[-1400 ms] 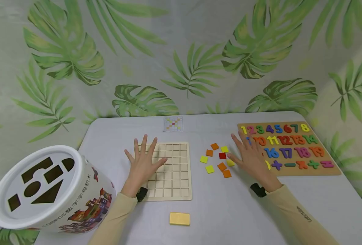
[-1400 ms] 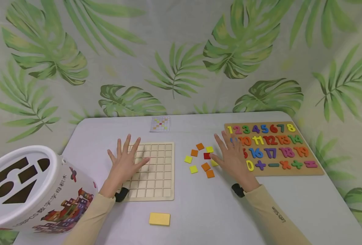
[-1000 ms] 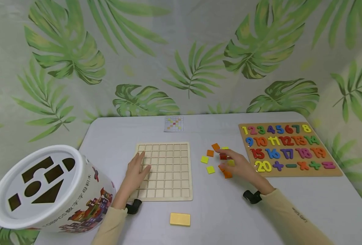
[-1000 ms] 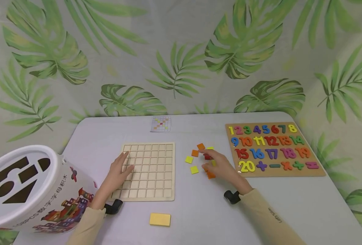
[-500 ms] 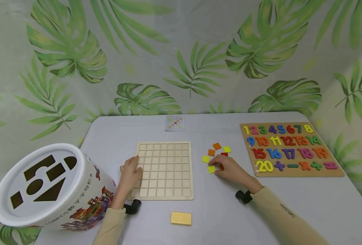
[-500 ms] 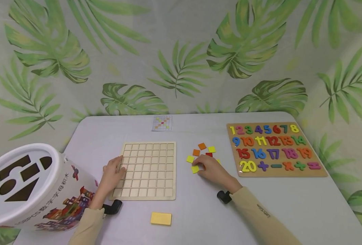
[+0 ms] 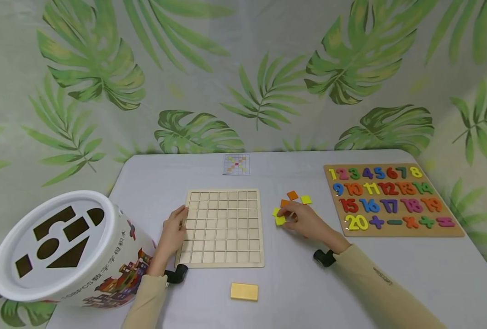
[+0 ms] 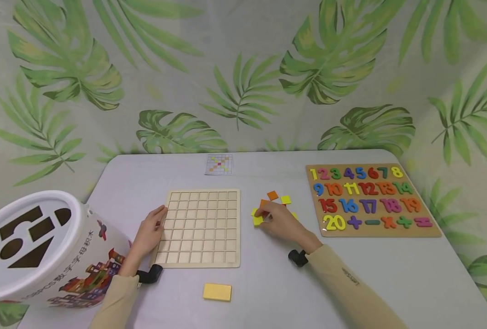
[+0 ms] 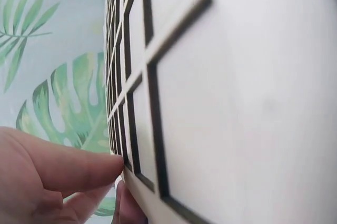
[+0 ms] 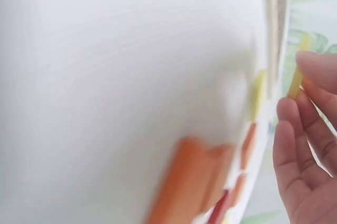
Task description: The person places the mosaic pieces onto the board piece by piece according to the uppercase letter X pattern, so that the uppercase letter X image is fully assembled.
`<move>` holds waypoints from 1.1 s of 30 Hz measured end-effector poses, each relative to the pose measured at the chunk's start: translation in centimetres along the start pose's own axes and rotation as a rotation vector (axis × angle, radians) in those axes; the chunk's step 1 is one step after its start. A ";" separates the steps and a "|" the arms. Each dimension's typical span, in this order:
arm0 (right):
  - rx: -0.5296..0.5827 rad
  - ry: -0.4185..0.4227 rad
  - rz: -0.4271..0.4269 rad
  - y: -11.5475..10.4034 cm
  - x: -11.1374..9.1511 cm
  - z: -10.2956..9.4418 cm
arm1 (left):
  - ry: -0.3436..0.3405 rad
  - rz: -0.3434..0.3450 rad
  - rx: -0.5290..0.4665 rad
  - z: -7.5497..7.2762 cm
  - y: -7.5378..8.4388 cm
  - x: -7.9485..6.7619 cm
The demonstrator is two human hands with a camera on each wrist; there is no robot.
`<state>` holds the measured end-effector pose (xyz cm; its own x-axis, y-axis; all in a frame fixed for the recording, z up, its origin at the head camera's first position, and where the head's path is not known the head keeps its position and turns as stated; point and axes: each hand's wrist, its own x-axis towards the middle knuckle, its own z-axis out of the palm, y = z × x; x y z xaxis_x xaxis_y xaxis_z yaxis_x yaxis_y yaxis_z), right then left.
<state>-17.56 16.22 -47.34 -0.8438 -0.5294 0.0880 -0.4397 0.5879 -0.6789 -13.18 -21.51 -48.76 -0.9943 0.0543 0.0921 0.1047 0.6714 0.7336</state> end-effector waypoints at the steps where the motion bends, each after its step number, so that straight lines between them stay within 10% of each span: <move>1: 0.029 0.011 -0.011 -0.3 0.3 0.0 | -0.005 0.005 0.000 0.0 -0.1 0.1; 15: 0.148 -0.025 -0.082 -6.0 8.5 4.5 | -0.042 0.033 0.042 0.1 -0.5 -0.1; 33: -0.005 -0.134 -0.014 -9.5 16.1 10.7 | -0.049 0.029 0.069 0.1 -0.6 0.0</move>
<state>-23.67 -4.44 -47.30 -0.7892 -0.6142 -0.0009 -0.4528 0.5828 -0.6748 -13.29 -21.79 -49.28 -0.9910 0.1089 0.0783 0.1329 0.7182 0.6830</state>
